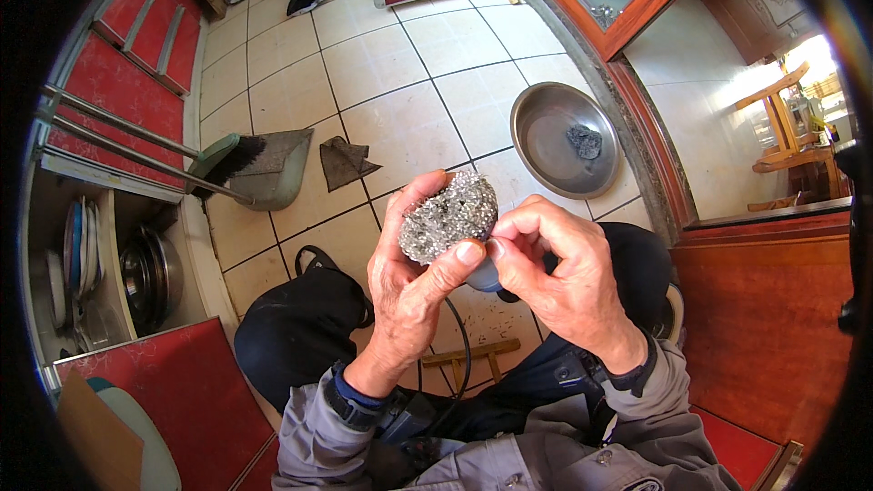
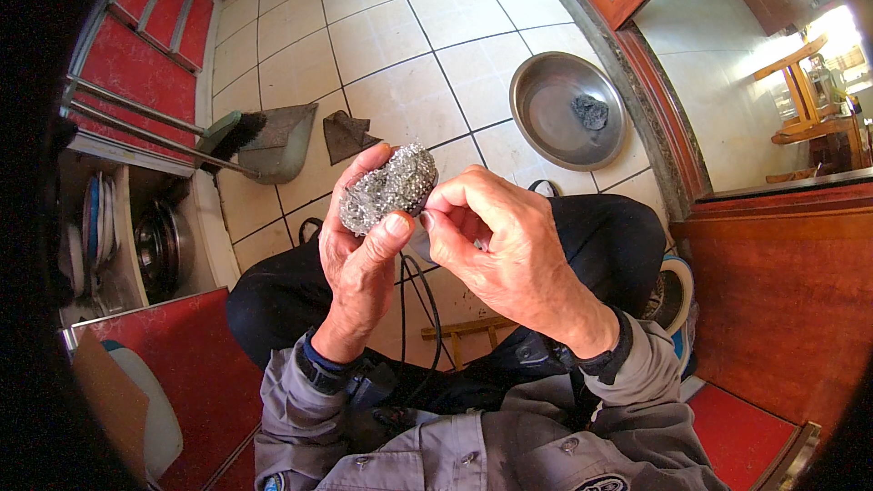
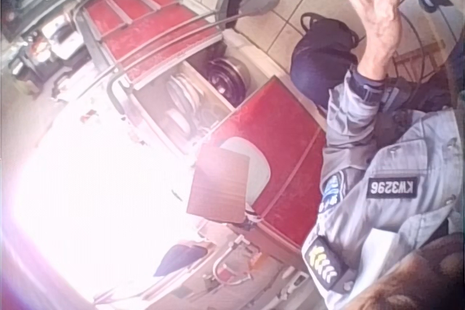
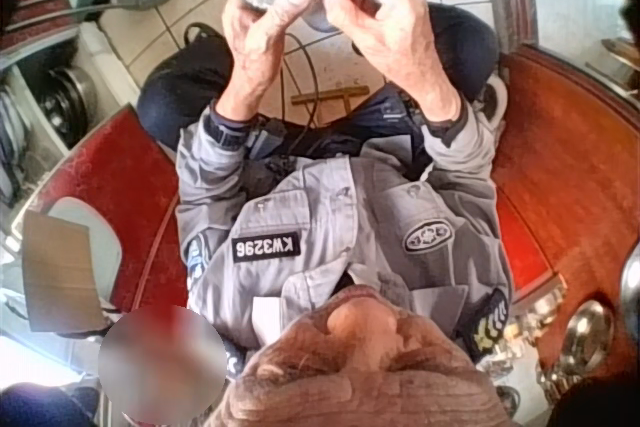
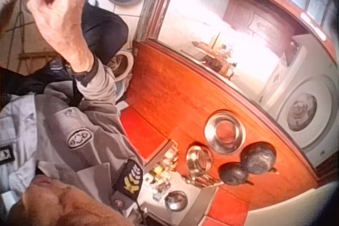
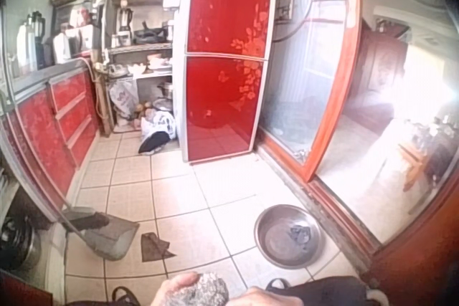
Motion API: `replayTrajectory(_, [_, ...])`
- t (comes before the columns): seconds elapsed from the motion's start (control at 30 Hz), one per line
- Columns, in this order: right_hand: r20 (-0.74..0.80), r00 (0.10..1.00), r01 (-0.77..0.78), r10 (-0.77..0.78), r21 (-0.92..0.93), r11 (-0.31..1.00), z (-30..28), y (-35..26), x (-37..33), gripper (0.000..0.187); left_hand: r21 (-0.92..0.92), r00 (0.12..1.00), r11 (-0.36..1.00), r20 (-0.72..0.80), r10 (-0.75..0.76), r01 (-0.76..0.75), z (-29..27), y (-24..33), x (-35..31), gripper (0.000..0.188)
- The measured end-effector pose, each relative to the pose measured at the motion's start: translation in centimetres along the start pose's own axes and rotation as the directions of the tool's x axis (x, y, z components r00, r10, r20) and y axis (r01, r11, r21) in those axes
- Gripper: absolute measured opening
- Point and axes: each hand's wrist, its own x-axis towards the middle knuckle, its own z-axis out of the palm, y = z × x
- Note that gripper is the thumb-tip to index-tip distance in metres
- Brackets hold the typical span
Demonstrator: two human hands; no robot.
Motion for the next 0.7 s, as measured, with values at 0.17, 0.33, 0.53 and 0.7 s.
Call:
replayTrajectory(0.17, [-0.021, 0.997, 0.069, -0.069, -0.002, 0.998, -0.6, -0.2, -0.1, 0.009, 0.124, 0.998, 0.991, 0.050, 0.043, -0.049, -0.1, -0.1, 0.0, 0.070])
replayTrajectory(0.33, [-0.022, 0.996, 0.090, -0.088, 0.094, 0.991, -0.7, 0.0, -0.3, 0.011, 0.265, 0.988, 0.953, 0.073, 0.135, -0.150, -0.5, -0.3, 0.2, 0.071])
replayTrajectory(0.53, [0.040, 0.997, 0.056, -0.065, 0.191, 0.980, -1.2, 0.1, -0.1, 0.015, 0.563, 0.917, 0.725, 0.210, 0.339, -0.396, -0.8, -0.6, 0.8, 0.071])
replayTrajectory(0.7, [0.104, 0.994, -0.040, 0.016, 0.226, 0.973, -1.4, -0.7, 0.6, 0.017, 0.642, 0.866, 0.585, 0.307, 0.395, -0.495, -0.7, -0.4, 0.9, 0.070])
